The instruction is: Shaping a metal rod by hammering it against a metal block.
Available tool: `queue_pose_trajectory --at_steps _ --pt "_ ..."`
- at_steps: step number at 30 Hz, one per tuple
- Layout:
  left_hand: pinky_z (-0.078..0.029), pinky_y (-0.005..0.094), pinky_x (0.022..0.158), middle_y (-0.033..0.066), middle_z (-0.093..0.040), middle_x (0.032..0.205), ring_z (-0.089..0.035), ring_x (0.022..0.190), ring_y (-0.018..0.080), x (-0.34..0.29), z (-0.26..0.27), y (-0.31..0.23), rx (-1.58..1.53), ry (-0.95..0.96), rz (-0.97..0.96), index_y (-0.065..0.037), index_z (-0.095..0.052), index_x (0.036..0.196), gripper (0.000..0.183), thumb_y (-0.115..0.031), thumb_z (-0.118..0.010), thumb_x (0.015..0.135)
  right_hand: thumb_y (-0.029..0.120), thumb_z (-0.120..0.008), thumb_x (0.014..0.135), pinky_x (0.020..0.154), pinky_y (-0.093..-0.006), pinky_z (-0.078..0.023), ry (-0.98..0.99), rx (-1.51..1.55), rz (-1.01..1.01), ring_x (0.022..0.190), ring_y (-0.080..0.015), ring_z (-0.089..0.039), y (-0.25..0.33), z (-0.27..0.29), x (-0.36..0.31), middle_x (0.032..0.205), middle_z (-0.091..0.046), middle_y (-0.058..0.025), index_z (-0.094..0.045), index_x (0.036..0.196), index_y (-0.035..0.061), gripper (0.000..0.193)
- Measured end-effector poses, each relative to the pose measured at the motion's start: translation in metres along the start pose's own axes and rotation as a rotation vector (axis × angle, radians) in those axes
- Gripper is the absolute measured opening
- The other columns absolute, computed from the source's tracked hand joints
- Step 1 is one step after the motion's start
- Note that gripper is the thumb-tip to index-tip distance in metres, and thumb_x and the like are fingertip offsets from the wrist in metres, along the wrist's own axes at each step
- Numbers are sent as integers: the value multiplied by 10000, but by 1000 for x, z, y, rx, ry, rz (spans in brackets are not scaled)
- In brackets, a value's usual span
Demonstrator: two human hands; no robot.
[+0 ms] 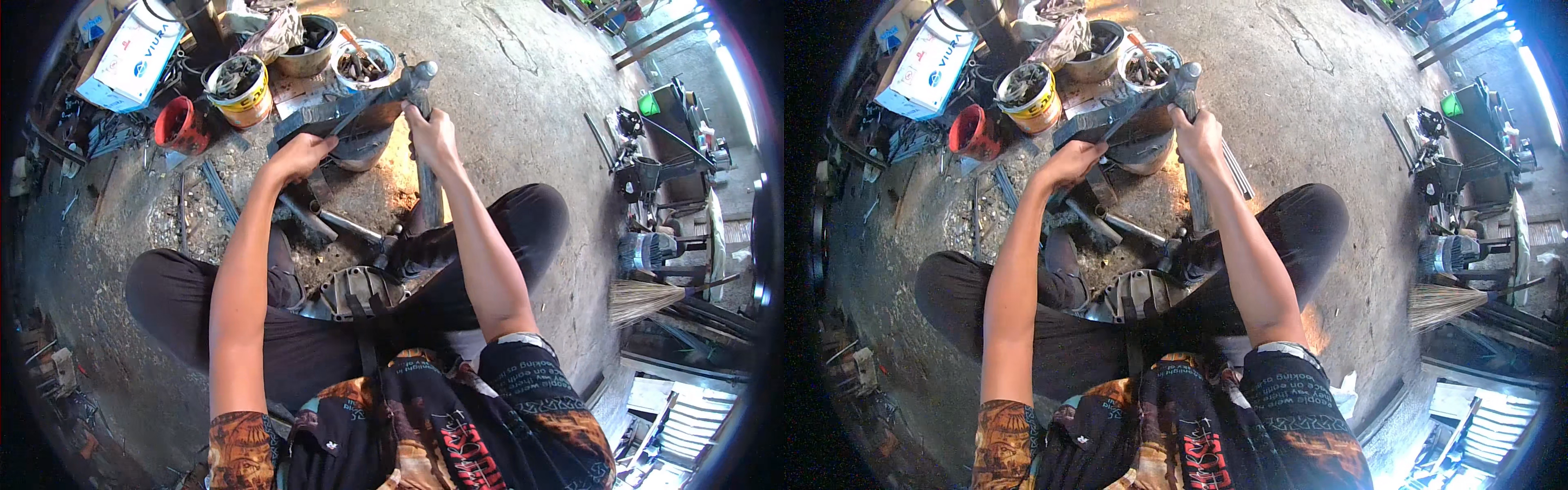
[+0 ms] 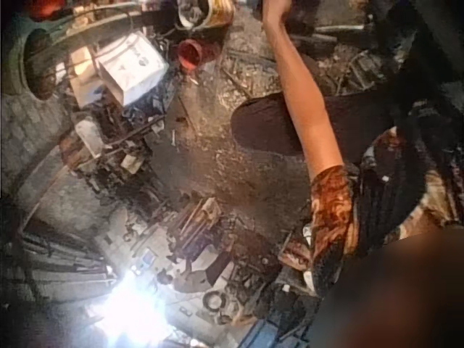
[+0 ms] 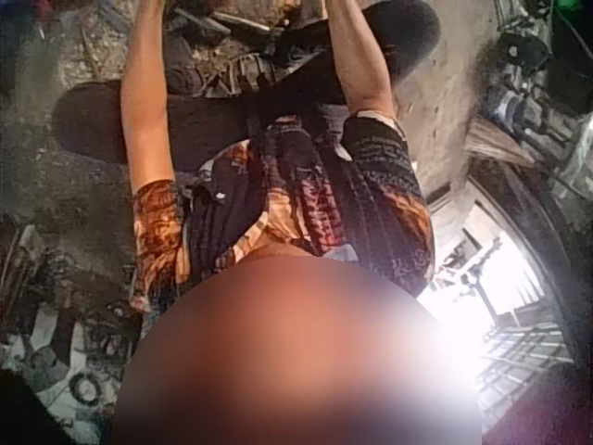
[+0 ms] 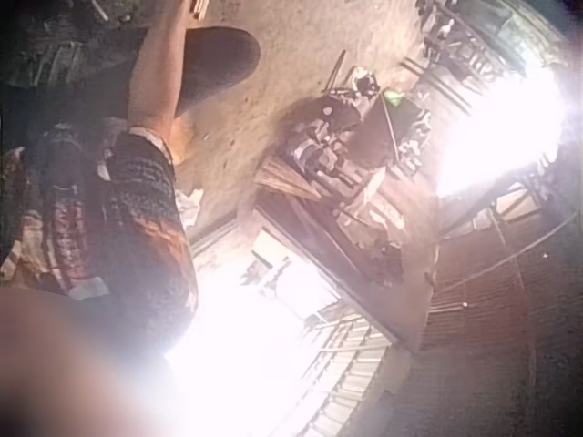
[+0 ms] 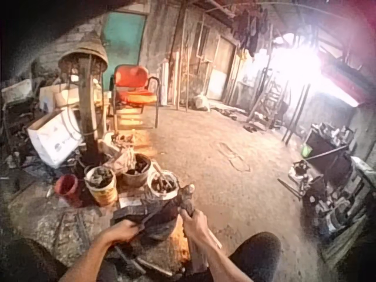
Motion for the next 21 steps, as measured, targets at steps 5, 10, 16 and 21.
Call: queue_pose_trajectory --at_steps 5,10,16,21 --pt "-245 308 386 -47 -357 525 -324 408 102 -4 -6 4 -94 64 78 -118 -467 669 513 -507 -470 1004 469 -668 893 494 -388 -497 -23 5 35 503 -212 -617 8 -1 3 600 -611 -130 -563 706 -28 541" --pt "-218 297 391 -45 -353 520 -302 410 95 -4 -6 -1 -108 75 66 -152 -394 607 561 -553 -451 995 413 -676 891 537 -413 -505 -128 -19 257 560 -251 -654 28 2 -7 642 -635 -190 -575 756 -69 510" --pt "-206 280 363 -59 -329 498 -272 377 78 -6 -12 -1 -206 150 68 -153 -429 671 510 -546 -463 994 439 -680 871 605 -451 -508 -113 -132 284 590 -325 -655 67 9 -30 680 -651 -225 -609 852 -89 532" --pt "-193 269 367 -84 -298 520 -254 388 64 -4 -16 2 -205 186 109 -167 -420 682 499 -547 -436 1005 253 -705 869 577 -387 -501 -196 246 396 643 -272 -673 88 43 -41 701 -657 -221 -634 899 -80 341"
Point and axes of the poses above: each hand's wrist, its own x-axis towards the middle knuckle, its own z-axis out of the back of the hand, y = z × x, the point moved 9 cm from there along x, towards the middle knuckle
